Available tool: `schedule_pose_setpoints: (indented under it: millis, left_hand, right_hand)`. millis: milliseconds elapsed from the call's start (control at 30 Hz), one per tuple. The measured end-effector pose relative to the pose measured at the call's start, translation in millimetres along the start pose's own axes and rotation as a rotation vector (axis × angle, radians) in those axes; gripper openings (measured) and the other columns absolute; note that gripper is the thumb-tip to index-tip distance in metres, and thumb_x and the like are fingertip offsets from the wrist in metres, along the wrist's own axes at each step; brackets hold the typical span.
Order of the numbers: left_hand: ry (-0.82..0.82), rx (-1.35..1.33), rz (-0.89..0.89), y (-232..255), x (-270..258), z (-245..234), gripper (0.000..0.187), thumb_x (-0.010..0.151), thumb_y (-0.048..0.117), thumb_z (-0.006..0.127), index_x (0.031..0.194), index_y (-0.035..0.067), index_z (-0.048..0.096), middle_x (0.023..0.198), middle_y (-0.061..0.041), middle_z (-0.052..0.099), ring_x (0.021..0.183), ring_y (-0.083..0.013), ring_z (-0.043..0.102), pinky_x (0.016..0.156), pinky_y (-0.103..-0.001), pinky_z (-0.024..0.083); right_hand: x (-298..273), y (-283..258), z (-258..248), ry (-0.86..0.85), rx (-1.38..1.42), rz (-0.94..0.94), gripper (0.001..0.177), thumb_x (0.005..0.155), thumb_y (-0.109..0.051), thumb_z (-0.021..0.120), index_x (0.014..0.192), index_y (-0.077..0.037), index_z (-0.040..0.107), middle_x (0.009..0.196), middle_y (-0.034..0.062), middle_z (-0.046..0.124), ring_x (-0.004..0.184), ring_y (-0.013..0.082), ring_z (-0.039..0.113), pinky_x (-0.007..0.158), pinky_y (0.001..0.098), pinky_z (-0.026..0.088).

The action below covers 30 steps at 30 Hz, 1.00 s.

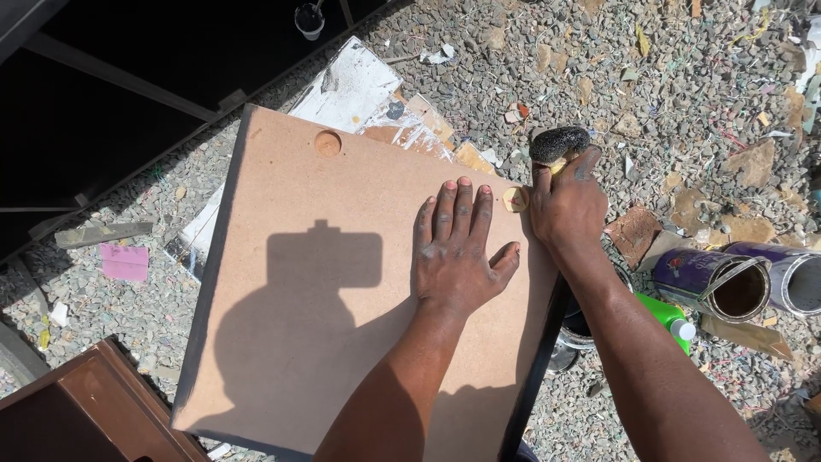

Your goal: The person paints a flat board by hand using a piece of sponge dipped into a can of black paint, then moves the board to a drying area.

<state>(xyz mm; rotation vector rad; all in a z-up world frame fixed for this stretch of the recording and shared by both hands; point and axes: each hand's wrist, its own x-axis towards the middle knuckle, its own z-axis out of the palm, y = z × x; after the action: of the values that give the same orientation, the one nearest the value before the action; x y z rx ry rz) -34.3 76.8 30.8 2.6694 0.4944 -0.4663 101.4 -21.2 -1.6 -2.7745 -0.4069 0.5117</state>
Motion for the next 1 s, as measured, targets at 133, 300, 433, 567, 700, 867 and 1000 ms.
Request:
schedule_pose_setpoints:
  millis: [133,300,433,567,700,867,1000]
  left_hand:
    - [-0.001,-0.013,0.069,2.8,0.0,-2.7,0.084,0.097,0.066,0.035,0.162,0.012,0.028,0.168,-0.022,0.024,0.159,-0.0343,0.012,0.125,-0.054,0.0]
    - [-0.012,-0.022,0.238,11.4,10.0,5.5,0.078,0.096,0.061,0.04,0.16,0.017,0.035,0.167,-0.016,0.031,0.159,-0.0291,0.019,0.129,-0.049,0.008]
    - [-0.008,-0.083,0.439,14.5,14.1,10.2,0.065,0.093,0.053,0.047,0.148,0.02,0.053,0.157,-0.01,0.048,0.154,-0.0237,0.035,0.13,-0.044,0.02]
    - [0.129,-0.477,0.565,8.9,13.1,34.0,0.031,0.09,0.035,0.064,0.112,0.018,0.075,0.123,0.01,0.067,0.12,-0.0167,0.057,0.102,-0.039,0.042]
    - [0.161,-0.534,0.516,25.4,-24.1,36.8,0.013,0.09,0.022,0.059,0.092,0.019,0.072,0.103,0.006,0.067,0.103,-0.0187,0.06,0.098,-0.039,0.038]
    - [0.134,-1.088,0.009,61.6,-53.3,41.4,0.046,0.096,0.043,0.054,0.12,0.009,0.074,0.123,-0.009,0.075,0.118,-0.0237,0.07,0.1,-0.037,0.054]
    - [0.071,-1.546,-0.203,142.1,-86.8,64.8,0.086,0.093,0.07,0.03,0.154,0.011,0.044,0.149,-0.019,0.059,0.134,-0.0308,0.061,0.111,-0.045,0.048]
  right_hand:
    - [1.3,20.4,7.6,0.018,-0.104,0.079,0.072,0.113,-0.04,0.033,0.153,0.019,0.02,0.114,0.0356,0.065,0.105,0.048,0.069,0.092,0.0601,0.053]
    - [-24.1,64.6,20.9,0.145,-0.096,0.237,0.072,0.115,-0.038,0.041,0.152,0.021,0.019,0.101,0.0363,0.068,0.099,0.0549,0.068,0.085,0.065,0.054]
    - [-80.7,98.2,36.9,0.197,0.099,0.43,0.062,0.111,-0.038,0.049,0.137,0.019,0.048,0.099,0.0431,0.066,0.101,0.0597,0.064,0.081,0.068,0.049]
    - [-153.8,66.6,33.9,0.116,0.65,0.804,0.057,0.103,-0.044,0.047,0.111,0.006,0.073,0.113,0.0249,0.071,0.109,0.0351,0.062,0.096,0.0451,0.041]
    - [-210.9,34.8,24.3,0.002,1.028,1.074,0.036,0.106,-0.035,0.051,0.122,-0.011,0.029,0.065,0.0027,0.036,0.061,0.017,0.04,0.06,0.0389,0.034]
    - [-256.0,113.4,56.5,0.402,0.961,0.448,0.034,0.091,0.015,0.042,0.098,0.0,0.072,0.122,0.0144,0.051,0.095,0.0263,0.071,0.079,0.0343,0.062]
    - [-228.9,100.4,-1.4,0.625,1.635,0.48,0.012,0.097,-0.001,0.064,0.1,-0.007,0.055,0.09,0.007,0.055,0.079,0.0181,0.055,0.075,0.0307,0.05]
